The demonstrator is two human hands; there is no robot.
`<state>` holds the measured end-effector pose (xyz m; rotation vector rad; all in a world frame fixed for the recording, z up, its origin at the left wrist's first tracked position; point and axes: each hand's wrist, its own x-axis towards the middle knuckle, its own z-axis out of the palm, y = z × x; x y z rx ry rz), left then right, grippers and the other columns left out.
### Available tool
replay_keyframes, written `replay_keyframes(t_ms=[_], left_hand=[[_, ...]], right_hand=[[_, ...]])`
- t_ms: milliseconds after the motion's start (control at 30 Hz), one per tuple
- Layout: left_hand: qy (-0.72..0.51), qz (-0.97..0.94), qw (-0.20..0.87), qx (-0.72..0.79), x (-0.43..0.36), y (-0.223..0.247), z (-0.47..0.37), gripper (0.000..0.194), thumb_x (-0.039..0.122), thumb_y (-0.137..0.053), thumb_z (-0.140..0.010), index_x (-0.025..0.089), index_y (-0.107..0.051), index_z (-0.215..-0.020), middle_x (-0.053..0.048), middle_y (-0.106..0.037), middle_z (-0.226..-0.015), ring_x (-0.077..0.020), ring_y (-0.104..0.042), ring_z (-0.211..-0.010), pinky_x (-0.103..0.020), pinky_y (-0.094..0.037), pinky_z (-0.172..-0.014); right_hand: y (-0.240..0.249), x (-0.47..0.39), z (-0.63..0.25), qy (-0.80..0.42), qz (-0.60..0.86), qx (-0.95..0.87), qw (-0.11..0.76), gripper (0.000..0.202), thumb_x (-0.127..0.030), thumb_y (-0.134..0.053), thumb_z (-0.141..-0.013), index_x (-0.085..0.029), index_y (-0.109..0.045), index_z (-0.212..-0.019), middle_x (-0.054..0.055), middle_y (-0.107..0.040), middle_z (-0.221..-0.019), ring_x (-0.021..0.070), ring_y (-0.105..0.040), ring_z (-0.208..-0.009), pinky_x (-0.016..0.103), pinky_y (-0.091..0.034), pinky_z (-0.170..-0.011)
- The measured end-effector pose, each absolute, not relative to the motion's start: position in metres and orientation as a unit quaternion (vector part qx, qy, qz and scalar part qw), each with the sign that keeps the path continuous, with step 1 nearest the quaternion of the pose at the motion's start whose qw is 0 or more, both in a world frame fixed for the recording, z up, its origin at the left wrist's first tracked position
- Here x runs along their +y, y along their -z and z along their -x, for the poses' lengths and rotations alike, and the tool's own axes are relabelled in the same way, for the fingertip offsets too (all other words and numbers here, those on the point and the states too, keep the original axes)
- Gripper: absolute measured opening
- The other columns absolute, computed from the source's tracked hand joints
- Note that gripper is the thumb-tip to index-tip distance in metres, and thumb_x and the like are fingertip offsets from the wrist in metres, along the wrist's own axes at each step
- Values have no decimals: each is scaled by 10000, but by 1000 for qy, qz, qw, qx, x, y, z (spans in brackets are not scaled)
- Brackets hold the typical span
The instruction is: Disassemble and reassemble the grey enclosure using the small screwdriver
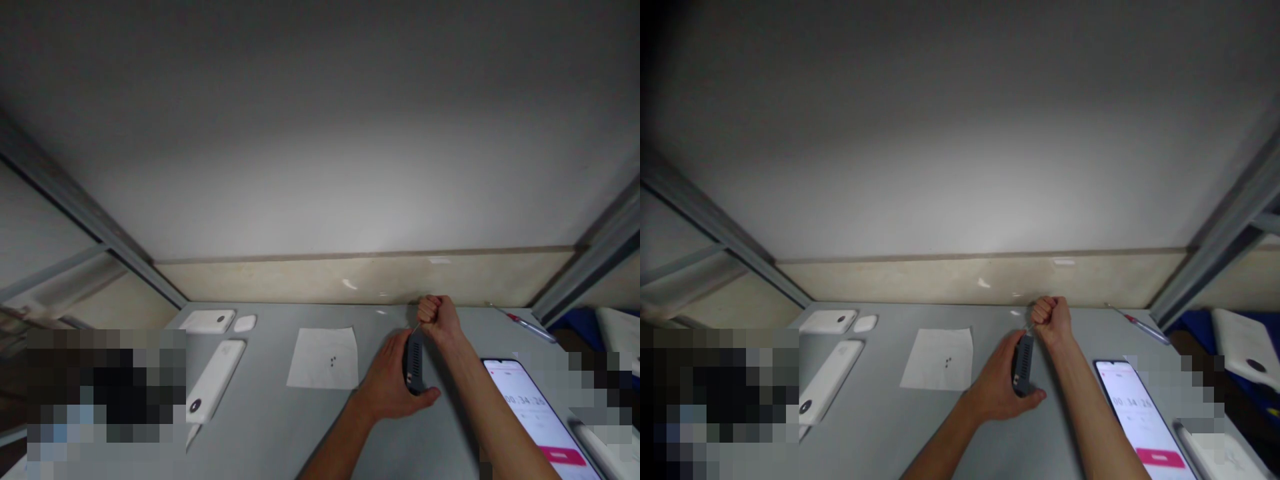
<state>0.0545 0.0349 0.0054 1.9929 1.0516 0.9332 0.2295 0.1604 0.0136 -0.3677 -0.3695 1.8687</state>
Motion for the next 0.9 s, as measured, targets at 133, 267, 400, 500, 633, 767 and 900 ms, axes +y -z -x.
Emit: replay_keyframes(t_ms=[133,267,400,500,633,767,900], left_hand=[[-343,-741,371,443,37,2,-55,1469,514,-1017,-458,222,-168,-1621,-215,-307,-1628,-442,-300,-1514,-672,-276,-1242],[-310,-750,393,432,39,2,-54,1675,542,-1036,-310,278,-67,-1650,-208,-300,-1597,-461,-291,-1500,-706,-280,-1219],[-322,-759,374,425,39,0,-53,1548,575,-1019,-372,289,-161,-1628,-187,-355,-1552,-436,-349,-1462,-691,-298,-1216],[-352,-754,358,423,39,2,-53,1492,555,-1029,-346,241,-243,-1575,-193,-375,-1524,-428,-389,-1428,-671,-320,-1214],[-352,-765,345,415,39,6,-52,1414,526,-1043,-254,201,-377,-1458,-182,-461,-1436,-417,-460,-1336,-652,-370,-1177],[-343,-739,375,443,37,8,-54,1187,495,-1046,-351,204,-487,-1357,-139,-576,-1272,-366,-542,-1211,-591,-471,-1074],[-363,-710,393,458,35,4,-54,870,400,-1058,-391,198,-647,-1131,-111,-598,-1173,-317,-593,-1099,-500,-530,-973]], right_hand=[[-32,157,-239,-766,176,-148,601,455,-176,-556,-674,-252,-112,-610,-120,-57,-520,72,-42,-417,182,-146,-318],[-58,147,-248,-742,190,-149,625,406,-232,-565,-766,-256,-191,-613,-116,-101,-517,84,-100,-396,203,-181,-315],[-83,135,-247,-698,223,-170,659,372,-252,-565,-814,-252,-248,-618,-114,-131,-510,84,-115,-385,209,-173,-312],[-97,127,-244,-682,247,-167,668,354,-252,-541,-828,-250,-261,-613,-112,-132,-507,86,-100,-388,215,-150,-308],[-107,122,-241,-676,263,-159,669,336,-247,-513,-839,-249,-273,-604,-107,-136,-508,92,-84,-402,227,-130,-310],[-109,122,-243,-669,265,-163,675,340,-248,-516,-842,-250,-273,-604,-108,-130,-510,94,-79,-407,231,-129,-311],[-109,122,-246,-665,262,-164,680,347,-245,-520,-842,-251,-263,-609,-107,-128,-513,95,-83,-406,233,-127,-312]])
